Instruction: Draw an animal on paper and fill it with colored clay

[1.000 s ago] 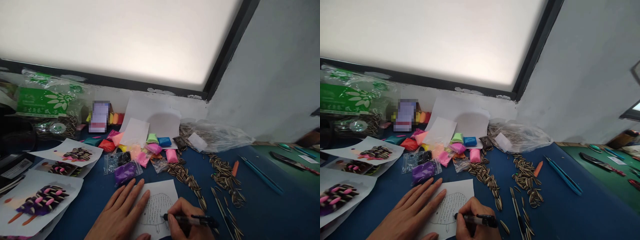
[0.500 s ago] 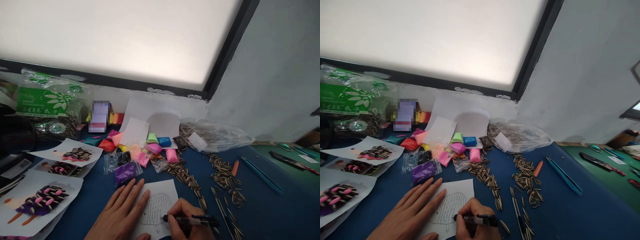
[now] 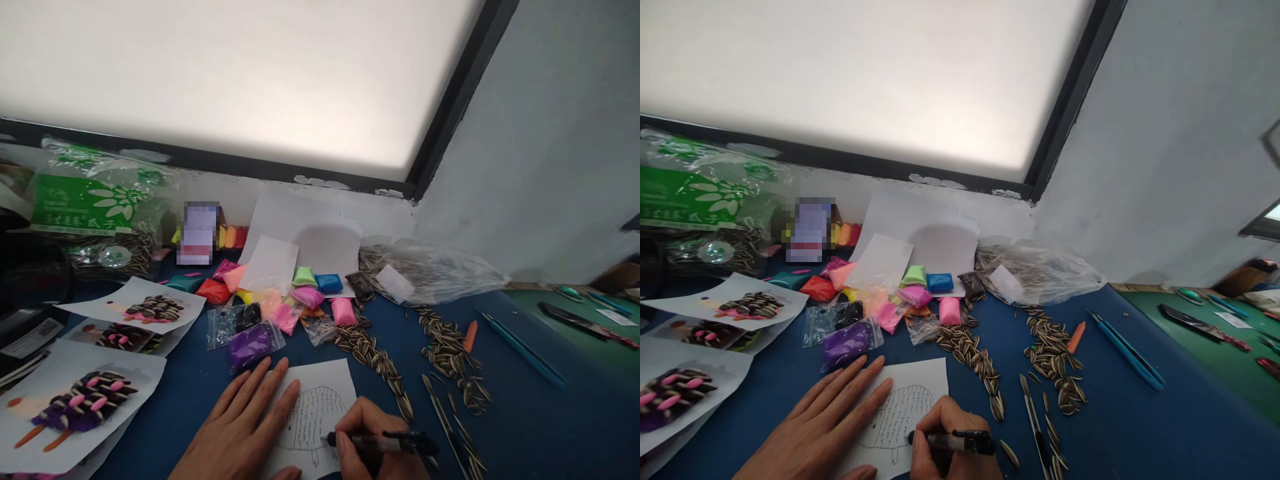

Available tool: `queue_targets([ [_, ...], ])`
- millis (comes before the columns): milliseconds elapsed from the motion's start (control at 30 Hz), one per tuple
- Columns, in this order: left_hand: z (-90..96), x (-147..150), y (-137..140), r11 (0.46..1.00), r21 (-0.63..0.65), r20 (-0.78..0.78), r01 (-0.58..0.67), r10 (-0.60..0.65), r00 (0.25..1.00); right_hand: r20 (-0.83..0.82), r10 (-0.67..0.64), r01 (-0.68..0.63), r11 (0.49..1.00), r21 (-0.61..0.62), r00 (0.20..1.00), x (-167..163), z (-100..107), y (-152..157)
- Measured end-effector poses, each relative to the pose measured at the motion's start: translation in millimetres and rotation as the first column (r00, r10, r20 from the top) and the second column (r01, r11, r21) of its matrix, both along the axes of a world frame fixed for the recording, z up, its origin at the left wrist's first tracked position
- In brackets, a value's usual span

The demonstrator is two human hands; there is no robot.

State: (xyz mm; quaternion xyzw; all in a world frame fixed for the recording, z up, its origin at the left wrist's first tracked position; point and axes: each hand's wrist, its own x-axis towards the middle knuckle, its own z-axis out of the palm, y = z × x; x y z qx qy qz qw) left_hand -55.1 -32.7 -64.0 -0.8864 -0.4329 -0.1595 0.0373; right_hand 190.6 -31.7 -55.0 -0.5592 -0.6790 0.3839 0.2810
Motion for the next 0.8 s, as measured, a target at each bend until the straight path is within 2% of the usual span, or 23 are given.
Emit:
queue_targets([
  [267,-0.4,-1.1,-0.1,1.0,-0.019,0.003,-0.004,0.004,1.0,-0.029,0.002,-0.002,1.0,0.009,1.0,-0.4,0.9,-0.2],
  [433,1.2,-0.8,-0.3,1.0,-0.013,-0.027,-0.008,0.007,1.0,0.008,0.038,-0.038,0.998,0.045,0.999,-0.6,3.9,0.2],
  [700,4.0,0.4,-0.4,1.0,-0.015,-0.054,-0.006,0.005,0.999,0.005,0.048,-0.048,0.999,0.024,0.999,-1.1,8.8,-0.1],
  [800,4.5,0.2,0.6,1.0,0.002,-0.075,-0.004,0.004,0.997,-0.009,0.013,-0.013,1.0,0.001,1.0,-1.0,12.2,-0.4],
])
